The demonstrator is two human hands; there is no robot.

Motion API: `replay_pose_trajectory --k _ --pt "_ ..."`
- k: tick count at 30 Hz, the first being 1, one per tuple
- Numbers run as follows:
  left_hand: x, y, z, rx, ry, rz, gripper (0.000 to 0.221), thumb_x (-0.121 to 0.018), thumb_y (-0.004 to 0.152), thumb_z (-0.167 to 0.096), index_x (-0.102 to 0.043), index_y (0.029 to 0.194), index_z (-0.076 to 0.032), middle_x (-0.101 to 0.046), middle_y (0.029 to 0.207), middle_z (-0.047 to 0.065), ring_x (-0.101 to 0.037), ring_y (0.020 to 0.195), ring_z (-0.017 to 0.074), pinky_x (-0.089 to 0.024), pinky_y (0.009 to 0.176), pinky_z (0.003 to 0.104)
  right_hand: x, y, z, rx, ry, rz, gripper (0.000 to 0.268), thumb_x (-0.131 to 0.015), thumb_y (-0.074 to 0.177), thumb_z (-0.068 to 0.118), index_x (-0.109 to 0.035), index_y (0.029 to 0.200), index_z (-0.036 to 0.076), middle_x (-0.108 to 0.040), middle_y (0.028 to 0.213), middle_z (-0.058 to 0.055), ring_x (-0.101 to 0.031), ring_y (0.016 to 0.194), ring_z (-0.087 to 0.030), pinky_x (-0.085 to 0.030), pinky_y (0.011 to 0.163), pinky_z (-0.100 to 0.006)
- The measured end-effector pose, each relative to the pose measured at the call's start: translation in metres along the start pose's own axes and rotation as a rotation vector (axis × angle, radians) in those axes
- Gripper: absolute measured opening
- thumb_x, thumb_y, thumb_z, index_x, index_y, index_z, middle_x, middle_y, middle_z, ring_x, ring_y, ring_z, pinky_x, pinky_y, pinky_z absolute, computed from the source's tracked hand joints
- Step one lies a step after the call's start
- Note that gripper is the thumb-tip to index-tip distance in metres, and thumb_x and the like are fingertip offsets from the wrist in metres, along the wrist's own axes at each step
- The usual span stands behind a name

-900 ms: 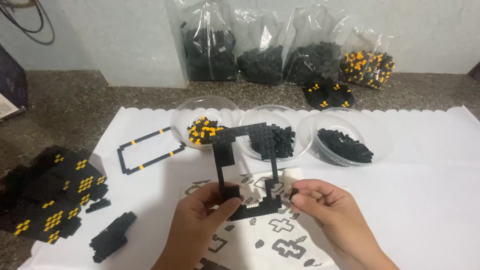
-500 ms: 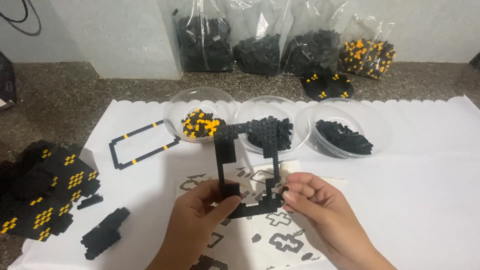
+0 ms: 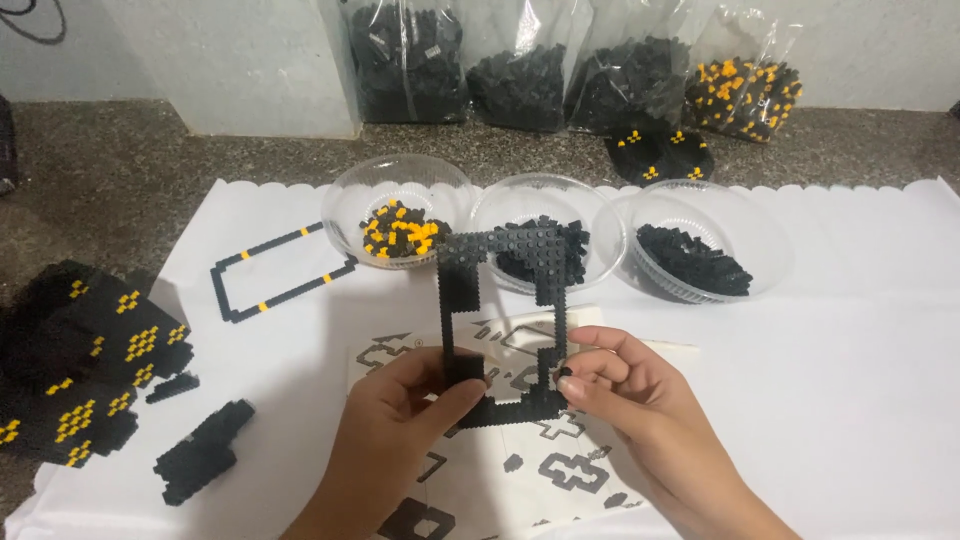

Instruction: Assembling a 3D interlocking block puzzle by attaching small pieces to a frame and using a plastic hammer.

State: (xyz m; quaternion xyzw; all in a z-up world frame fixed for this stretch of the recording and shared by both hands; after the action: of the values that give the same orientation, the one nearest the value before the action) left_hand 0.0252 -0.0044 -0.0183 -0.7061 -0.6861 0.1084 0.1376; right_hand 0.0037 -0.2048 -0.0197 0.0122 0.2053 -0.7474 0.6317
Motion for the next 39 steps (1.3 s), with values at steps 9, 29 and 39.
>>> replay_pose_trajectory --k 9,29,39 --pt "-0.003 -0.004 -0.005 0.033 -0.038 0.019 0.024 -0.074 0.074 -0.006 -0.079 0.097 -0.001 -0.078 0.082 0.009 -0.065 0.073 0.0160 -0.056 0.074 0.024 0.003 0.001 -0.005 -0.009 0.021 -0.010 0.036 -0.067 0.077 -0.010 -0.064 0.112 -0.003 -0.066 0.081 -0.010 -0.054 0.068 -0.016 -0.041 0.064 -0.029" --pt "0.020 0.016 -0.009 -0.039 0.415 0.161 0.043 -0.064 0.080 -0.020 -0.069 0.123 -0.024 -0.075 0.093 -0.005 -0.064 0.076 0.0077 -0.049 0.072 0.020 0.031 0.014 0.030 0.109 -0.051 -0.151 0.029 -0.057 0.084 0.001 -0.065 0.110 -0.005 -0.062 0.088 -0.018 -0.054 0.073 -0.025 -0.044 0.073 -0.032" --pt "0.040 0.030 0.000 -0.124 0.701 0.435 0.036 -0.057 0.083 -0.026 -0.070 0.117 -0.028 -0.076 0.112 -0.011 -0.066 0.101 0.0037 -0.046 0.091 0.018 0.029 0.014 0.034 0.057 -0.038 -0.250 0.028 -0.052 0.089 0.003 -0.065 0.113 -0.006 -0.058 0.083 -0.017 -0.053 0.072 -0.023 -0.045 0.068 -0.031"
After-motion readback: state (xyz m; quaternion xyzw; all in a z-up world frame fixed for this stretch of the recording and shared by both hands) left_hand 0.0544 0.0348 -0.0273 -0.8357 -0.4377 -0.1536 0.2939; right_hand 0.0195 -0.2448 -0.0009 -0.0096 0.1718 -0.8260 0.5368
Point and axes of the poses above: each hand's wrist, its own y-axis towards the middle knuckle, its own x-axis out of the back of the hand, z = x × y, the point moved 3 cm from there along y, towards the middle knuckle
